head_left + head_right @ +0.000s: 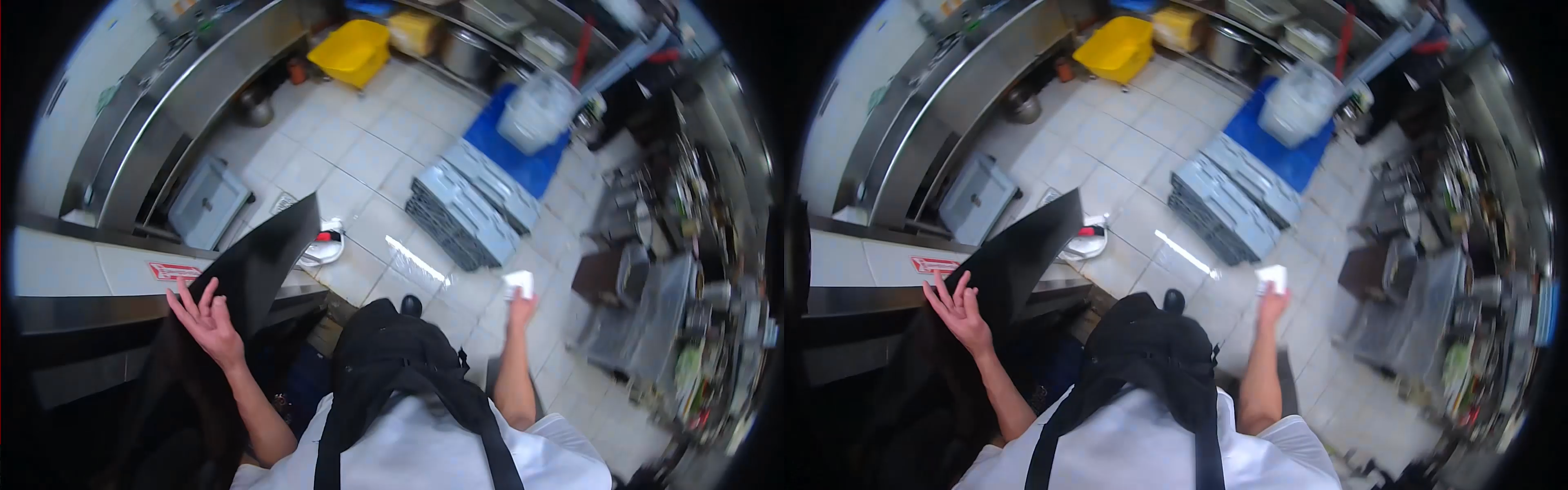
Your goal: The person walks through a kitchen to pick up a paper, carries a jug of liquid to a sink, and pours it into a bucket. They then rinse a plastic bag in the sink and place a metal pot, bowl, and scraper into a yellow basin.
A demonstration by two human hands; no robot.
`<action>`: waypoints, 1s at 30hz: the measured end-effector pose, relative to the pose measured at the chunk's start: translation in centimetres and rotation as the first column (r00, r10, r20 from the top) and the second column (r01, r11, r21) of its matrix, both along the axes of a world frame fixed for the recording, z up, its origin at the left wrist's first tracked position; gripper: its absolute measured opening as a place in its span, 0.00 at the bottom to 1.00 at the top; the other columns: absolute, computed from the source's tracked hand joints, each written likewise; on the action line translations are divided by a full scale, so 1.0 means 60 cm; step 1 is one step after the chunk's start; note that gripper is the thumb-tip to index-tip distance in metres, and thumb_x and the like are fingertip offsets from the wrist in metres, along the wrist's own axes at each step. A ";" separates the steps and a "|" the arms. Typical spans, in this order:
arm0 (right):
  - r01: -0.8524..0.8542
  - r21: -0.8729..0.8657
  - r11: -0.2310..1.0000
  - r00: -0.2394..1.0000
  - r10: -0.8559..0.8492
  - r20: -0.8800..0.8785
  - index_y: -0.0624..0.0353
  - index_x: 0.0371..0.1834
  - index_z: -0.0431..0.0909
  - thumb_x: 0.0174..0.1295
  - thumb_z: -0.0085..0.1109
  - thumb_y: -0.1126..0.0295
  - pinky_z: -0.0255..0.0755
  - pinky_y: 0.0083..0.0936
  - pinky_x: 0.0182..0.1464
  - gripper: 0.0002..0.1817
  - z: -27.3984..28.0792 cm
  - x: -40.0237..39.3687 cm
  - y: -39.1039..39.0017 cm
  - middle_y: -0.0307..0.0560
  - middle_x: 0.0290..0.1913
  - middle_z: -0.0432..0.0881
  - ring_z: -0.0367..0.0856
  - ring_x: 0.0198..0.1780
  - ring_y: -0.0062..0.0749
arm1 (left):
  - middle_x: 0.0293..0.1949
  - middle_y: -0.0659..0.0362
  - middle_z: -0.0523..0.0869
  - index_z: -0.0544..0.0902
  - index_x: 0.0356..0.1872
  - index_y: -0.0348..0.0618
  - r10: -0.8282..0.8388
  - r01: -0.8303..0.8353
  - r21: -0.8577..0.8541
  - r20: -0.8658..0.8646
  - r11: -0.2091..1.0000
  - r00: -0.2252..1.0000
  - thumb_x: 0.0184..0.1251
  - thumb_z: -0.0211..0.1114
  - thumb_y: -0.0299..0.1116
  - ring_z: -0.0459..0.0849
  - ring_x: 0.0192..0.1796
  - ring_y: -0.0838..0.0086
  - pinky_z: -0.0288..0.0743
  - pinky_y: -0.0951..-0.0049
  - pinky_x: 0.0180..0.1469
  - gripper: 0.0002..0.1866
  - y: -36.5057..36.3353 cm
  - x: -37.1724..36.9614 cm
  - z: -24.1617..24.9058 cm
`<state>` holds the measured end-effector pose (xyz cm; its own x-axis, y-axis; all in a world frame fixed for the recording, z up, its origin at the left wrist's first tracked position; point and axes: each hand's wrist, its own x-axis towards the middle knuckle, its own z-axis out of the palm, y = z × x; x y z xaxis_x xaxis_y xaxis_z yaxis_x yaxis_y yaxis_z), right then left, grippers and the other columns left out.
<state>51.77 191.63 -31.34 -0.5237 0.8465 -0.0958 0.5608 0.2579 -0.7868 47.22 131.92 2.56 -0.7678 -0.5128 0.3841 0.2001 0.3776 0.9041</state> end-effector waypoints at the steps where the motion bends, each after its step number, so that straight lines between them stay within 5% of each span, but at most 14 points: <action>1: -0.240 -0.012 0.971 0.970 0.240 0.034 0.71 0.55 0.69 0.63 0.62 0.58 0.69 0.39 0.57 0.28 0.031 -0.116 -0.086 0.63 0.47 0.78 0.77 0.50 0.49 | 0.74 0.46 0.56 0.42 0.75 0.39 0.042 -0.043 -0.027 -0.031 0.999 0.999 0.66 0.53 0.17 0.78 0.60 0.58 0.74 0.73 0.51 0.40 0.008 -0.018 0.009; 2: -0.444 0.124 0.888 0.887 0.454 -0.077 0.64 0.54 0.68 0.63 0.63 0.59 0.74 0.32 0.48 0.25 0.060 -0.224 -0.175 0.51 0.41 0.81 0.79 0.42 0.36 | 0.74 0.46 0.56 0.42 0.75 0.39 0.107 -0.108 -0.022 -0.054 0.994 0.993 0.66 0.53 0.17 0.78 0.60 0.58 0.74 0.73 0.51 0.40 0.003 -0.039 0.011; 4: -0.716 -0.095 0.692 0.698 0.711 -0.083 0.62 0.55 0.68 0.59 0.65 0.62 0.73 0.28 0.48 0.25 0.217 -0.414 -0.345 0.50 0.42 0.80 0.79 0.42 0.36 | 0.74 0.45 0.57 0.43 0.75 0.39 0.304 -0.322 -0.060 -0.207 0.945 0.930 0.65 0.53 0.17 0.79 0.59 0.59 0.74 0.72 0.52 0.40 -0.007 -0.091 0.006; 5: -0.821 -0.016 0.571 0.562 0.801 -0.206 0.61 0.54 0.67 0.58 0.66 0.64 0.72 0.28 0.46 0.25 0.245 -0.488 -0.400 0.50 0.41 0.79 0.78 0.41 0.35 | 0.74 0.46 0.57 0.46 0.74 0.38 0.376 -0.416 -0.117 -0.264 0.902 0.888 0.66 0.52 0.17 0.80 0.56 0.60 0.74 0.74 0.49 0.38 -0.010 -0.117 -0.008; 7: -0.894 -0.181 0.409 0.443 0.864 -0.238 0.62 0.52 0.68 0.57 0.66 0.67 0.72 0.27 0.44 0.23 0.295 -0.626 -0.488 0.48 0.40 0.79 0.77 0.40 0.30 | 0.72 0.46 0.60 0.49 0.73 0.37 0.478 -0.502 -0.051 -0.234 0.863 0.846 0.66 0.54 0.18 0.81 0.53 0.63 0.74 0.74 0.49 0.36 -0.019 -0.173 -0.027; 11: -0.969 -0.110 0.222 0.246 0.907 -0.342 0.62 0.50 0.70 0.56 0.67 0.69 0.73 0.24 0.43 0.21 0.308 -0.867 -0.600 0.45 0.40 0.78 0.77 0.40 0.27 | 0.58 0.55 0.77 0.66 0.65 0.35 0.514 -0.512 0.149 0.034 0.846 0.857 0.67 0.58 0.20 0.82 0.45 0.76 0.74 0.77 0.48 0.25 -0.072 -0.357 -0.116; 15: -0.896 -0.425 0.128 0.293 0.890 -0.350 0.60 0.49 0.72 0.59 0.62 0.75 0.73 0.21 0.44 0.16 0.321 -0.989 -0.635 0.42 0.41 0.79 0.78 0.43 0.22 | 0.56 0.54 0.79 0.70 0.64 0.36 0.239 -0.307 0.382 0.214 0.872 0.947 0.65 0.62 0.24 0.81 0.43 0.77 0.75 0.77 0.46 0.25 -0.089 -0.568 -0.124; 18: -0.650 -0.759 -0.038 0.390 0.841 -0.376 0.59 0.53 0.70 0.62 0.60 0.76 0.74 0.22 0.47 0.17 0.317 -1.059 -0.680 0.42 0.42 0.80 0.80 0.44 0.24 | 0.54 0.55 0.81 0.70 0.64 0.39 0.053 -0.153 0.400 0.250 0.904 0.967 0.64 0.64 0.25 0.81 0.44 0.77 0.76 0.76 0.43 0.26 -0.120 -0.701 -0.130; 22: -0.582 -0.740 -0.339 0.068 0.886 -0.459 0.59 0.54 0.72 0.64 0.60 0.77 0.74 0.21 0.48 0.15 0.310 -1.154 -0.809 0.40 0.43 0.81 0.79 0.46 0.22 | 0.53 0.55 0.81 0.72 0.62 0.39 -0.076 -0.053 0.342 0.353 0.938 0.932 0.63 0.66 0.28 0.81 0.44 0.77 0.75 0.76 0.42 0.25 -0.155 -0.826 -0.139; 25: -0.522 -0.625 -0.580 -0.331 0.814 -0.478 0.59 0.55 0.73 0.65 0.60 0.72 0.71 0.21 0.50 0.16 0.326 -1.242 -0.950 0.39 0.45 0.79 0.76 0.46 0.20 | 0.48 0.57 0.83 0.76 0.58 0.39 -0.176 -0.014 0.324 0.546 0.946 0.819 0.62 0.67 0.29 0.81 0.42 0.77 0.75 0.76 0.40 0.22 -0.205 -0.887 -0.191; 27: -0.458 -0.552 -0.697 -0.504 0.715 -0.485 0.60 0.58 0.71 0.66 0.60 0.70 0.70 0.20 0.51 0.19 0.339 -1.294 -1.044 0.40 0.47 0.78 0.75 0.47 0.20 | 0.39 0.59 0.84 0.79 0.53 0.38 -0.134 -0.212 0.525 0.545 0.824 0.828 0.62 0.66 0.29 0.81 0.37 0.78 0.75 0.76 0.38 0.18 -0.242 -0.906 -0.208; 30: -0.523 -0.371 -0.767 -0.628 0.641 -0.441 0.62 0.60 0.69 0.65 0.61 0.66 0.71 0.22 0.51 0.22 0.337 -1.344 -1.188 0.43 0.48 0.77 0.76 0.46 0.23 | 0.33 0.60 0.83 0.79 0.48 0.35 0.271 -0.577 0.449 0.577 0.682 0.770 0.62 0.64 0.25 0.79 0.31 0.80 0.74 0.78 0.34 0.13 -0.306 -0.922 -0.192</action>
